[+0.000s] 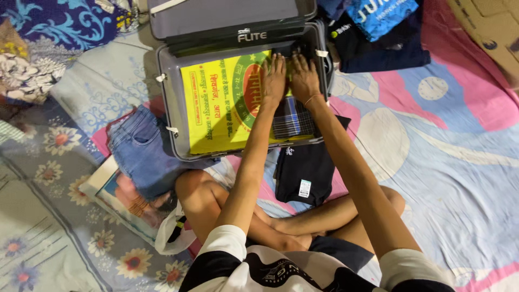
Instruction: The person sits on a bed and packs a suitcase. They fold a black t-shirt and place it on the bed, then open a grey suitcase and place a folded checkered cloth inside. They then fold a black belt and place it in the suitcase, followed by a black pouch. Finally, they unfold and refold the black t-shirt before placing it into the suitcase.
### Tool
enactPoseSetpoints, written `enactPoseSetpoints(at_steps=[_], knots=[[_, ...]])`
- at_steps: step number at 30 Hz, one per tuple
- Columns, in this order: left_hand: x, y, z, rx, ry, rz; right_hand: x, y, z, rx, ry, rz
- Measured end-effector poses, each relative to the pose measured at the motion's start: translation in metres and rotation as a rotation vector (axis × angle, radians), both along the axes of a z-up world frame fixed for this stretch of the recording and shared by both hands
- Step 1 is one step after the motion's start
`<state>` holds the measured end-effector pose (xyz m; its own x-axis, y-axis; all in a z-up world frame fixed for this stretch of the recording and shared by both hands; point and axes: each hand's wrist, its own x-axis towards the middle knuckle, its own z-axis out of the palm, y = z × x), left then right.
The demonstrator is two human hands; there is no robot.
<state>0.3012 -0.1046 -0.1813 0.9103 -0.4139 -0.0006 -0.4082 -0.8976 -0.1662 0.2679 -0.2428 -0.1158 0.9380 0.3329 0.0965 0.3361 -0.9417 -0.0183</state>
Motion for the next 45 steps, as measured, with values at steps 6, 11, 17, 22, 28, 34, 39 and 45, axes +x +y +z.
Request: enactPoseSetpoints(at_steps=[6, 11, 17, 22, 28, 34, 39, 45], knots=[[0.006, 0.0, 0.007, -0.154, 0.027, -0.009, -0.132, 0.009, 0.09, 1.025, 0.353, -0.025], [-0.006, 0.004, 0.023, -0.243, 0.005, 0.018, -0.261, -0.008, 0.135, 1.169, 0.237, -0.19], [-0.007, 0.011, 0.034, -0.265, 0.138, 0.053, -0.334, -0.033, 0.104, 1.054, 0.159, -0.478], [0.001, 0.007, 0.023, -0.2, 0.009, 0.015, -0.355, -0.037, 0.051, 0.907, 0.143, -0.472], [0.032, 0.002, 0.019, -0.138, -0.024, -0.013, -0.369, -0.025, 0.022, 0.727, 0.144, -0.411], [0.064, 0.005, 0.016, -0.096, -0.178, -0.133, -0.369, -0.022, 0.023, 0.694, 0.139, -0.443], [0.077, 0.012, 0.009, -0.265, 0.036, -0.224, -0.367, -0.02, 0.023, 0.681, 0.124, -0.455], [0.063, 0.028, 0.008, -0.311, 0.015, -0.312, -0.349, -0.017, 0.042, 0.884, -0.089, -0.518]])
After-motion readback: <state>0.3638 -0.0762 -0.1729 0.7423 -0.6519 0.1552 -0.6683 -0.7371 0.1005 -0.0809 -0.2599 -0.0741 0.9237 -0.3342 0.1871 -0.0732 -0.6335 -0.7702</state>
